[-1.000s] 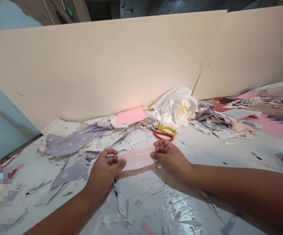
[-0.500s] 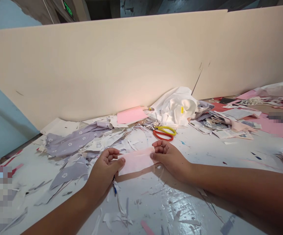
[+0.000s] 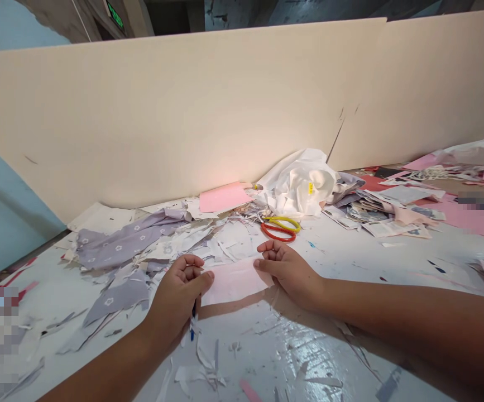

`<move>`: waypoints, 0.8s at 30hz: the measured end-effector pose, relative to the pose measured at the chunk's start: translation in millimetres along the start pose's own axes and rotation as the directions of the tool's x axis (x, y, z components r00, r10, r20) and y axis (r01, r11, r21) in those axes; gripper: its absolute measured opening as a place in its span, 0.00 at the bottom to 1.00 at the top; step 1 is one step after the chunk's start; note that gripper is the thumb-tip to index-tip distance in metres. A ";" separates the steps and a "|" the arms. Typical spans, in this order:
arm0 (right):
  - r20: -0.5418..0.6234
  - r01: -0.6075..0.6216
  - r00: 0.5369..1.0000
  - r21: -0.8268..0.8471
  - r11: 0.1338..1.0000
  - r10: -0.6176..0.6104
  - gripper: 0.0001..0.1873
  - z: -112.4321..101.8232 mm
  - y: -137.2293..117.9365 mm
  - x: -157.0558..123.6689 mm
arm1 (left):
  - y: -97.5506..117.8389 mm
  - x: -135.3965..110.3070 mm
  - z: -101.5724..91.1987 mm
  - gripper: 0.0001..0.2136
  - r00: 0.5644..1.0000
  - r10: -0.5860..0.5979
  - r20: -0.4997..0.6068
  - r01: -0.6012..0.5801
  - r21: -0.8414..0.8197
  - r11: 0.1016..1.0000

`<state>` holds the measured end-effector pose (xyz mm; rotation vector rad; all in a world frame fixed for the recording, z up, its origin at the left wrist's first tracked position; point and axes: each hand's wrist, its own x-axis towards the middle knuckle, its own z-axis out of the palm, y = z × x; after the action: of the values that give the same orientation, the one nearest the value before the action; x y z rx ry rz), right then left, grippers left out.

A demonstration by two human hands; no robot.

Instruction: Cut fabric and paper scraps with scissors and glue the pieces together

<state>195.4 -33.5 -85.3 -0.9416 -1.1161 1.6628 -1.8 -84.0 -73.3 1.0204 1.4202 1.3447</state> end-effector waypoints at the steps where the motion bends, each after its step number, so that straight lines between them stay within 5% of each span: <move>1: -0.003 0.002 1.000 0.005 1.000 -0.002 0.18 -0.4 0.4 0.2 | -0.2 0.7 0.0 0.13 1.000 0.003 0.001 -0.003 -0.001 1.000; 11: -0.013 0.070 0.997 -0.039 0.997 -0.071 0.18 -1.2 0.2 0.8 | 6.2 -5.4 3.2 0.19 0.990 -0.068 0.126 0.073 -0.040 0.997; 19: 0.035 0.133 0.991 -0.170 0.976 -0.129 0.17 -0.3 -11.5 -0.1 | 4.6 -2.8 1.1 0.20 0.999 -0.024 0.025 0.026 -0.056 0.998; 24: 0.144 0.069 0.989 -0.162 0.984 -0.045 0.18 -0.4 -15.1 -0.9 | 6.7 -3.5 1.2 0.20 0.999 -0.025 0.039 0.029 -0.114 0.993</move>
<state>200.0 -31.3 -71.0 -0.8987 -1.3817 1.6277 0.1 -86.7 -66.4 0.9431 1.3088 1.3648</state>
